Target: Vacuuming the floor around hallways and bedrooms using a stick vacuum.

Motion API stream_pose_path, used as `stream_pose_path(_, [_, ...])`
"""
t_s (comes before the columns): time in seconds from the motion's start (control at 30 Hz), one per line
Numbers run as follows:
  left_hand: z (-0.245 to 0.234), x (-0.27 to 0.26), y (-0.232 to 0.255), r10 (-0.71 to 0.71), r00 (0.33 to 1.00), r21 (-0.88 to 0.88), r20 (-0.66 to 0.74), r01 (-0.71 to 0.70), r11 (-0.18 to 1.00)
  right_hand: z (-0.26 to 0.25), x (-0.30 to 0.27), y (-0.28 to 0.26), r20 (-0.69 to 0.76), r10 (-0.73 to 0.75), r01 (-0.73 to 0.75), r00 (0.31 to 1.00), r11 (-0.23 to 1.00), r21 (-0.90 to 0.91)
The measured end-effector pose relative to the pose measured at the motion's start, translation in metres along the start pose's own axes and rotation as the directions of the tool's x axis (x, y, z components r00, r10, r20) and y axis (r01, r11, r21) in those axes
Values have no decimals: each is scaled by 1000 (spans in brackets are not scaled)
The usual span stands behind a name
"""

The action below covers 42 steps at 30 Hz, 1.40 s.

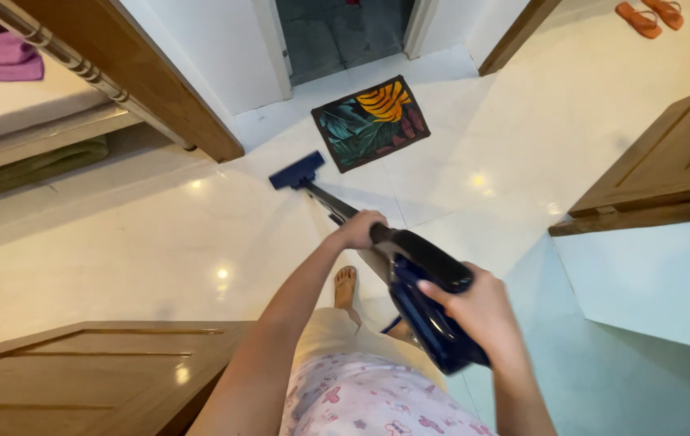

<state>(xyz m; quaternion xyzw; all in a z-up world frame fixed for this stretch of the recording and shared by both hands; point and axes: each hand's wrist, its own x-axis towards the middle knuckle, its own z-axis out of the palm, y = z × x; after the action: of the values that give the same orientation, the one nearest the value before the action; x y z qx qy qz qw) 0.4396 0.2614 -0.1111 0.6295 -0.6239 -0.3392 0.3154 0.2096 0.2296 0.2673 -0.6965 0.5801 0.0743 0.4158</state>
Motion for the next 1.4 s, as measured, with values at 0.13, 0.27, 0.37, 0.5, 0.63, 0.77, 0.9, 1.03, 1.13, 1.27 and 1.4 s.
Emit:
stream_pose_path(0.13, [-51, -23, 19, -427, 889, 241, -165, 456, 857, 59, 41, -1, 19, -141, 140, 990, 990, 23])
stream_pose_path(0.27, [-61, -38, -27, -480, 791, 50, -379, 536, 843, 108, 76, -14, 62, -211, 207, 976, 976, 72])
stream_pose_path(0.37, [-76, -52, -34, -509, 765, 43, -394, 568, 822, 143, 100, -13, 88, -249, 238, 964, 963, 124])
stream_pose_path(0.5, [-87, -60, -31, -533, 788, 59, -308, 575, 816, 148, 91, -34, 155, -247, 227, 957, 965, 134])
stream_pose_path(0.63, [-86, -61, -35, -417, 861, 156, -292, 473, 867, 140, 73, -42, 246, -191, 161, 950, 977, 136])
stream_pose_path(0.77, [-87, -54, -45, -468, 836, 200, -286, 530, 824, 144, 85, -45, 243, -206, 163, 948, 969, 187])
stream_pose_path(0.9, [-123, -39, -49, -539, 823, 457, -178, 554, 696, 165, 104, -47, 256, -225, 162, 940, 956, 245])
stream_pose_path(1.03, [-121, -46, -69, -319, 927, 571, -197, 373, 731, 166, 91, -44, 264, -210, 132, 941, 949, 286])
stream_pose_path(1.13, [-116, -69, -54, -364, 926, 310, -102, 377, 873, 156, 71, -41, 222, -263, 212, 939, 951, 227])
stream_pose_path(1.27, [-115, -79, -29, -244, 955, 284, -170, 284, 916, 140, 52, -52, 259, -242, 203, 935, 964, 169])
stream_pose_path(1.4, [-136, -71, -37, -276, 955, 376, -103, 295, 878, 154, 64, -58, 291, -231, 156, 928, 953, 258])
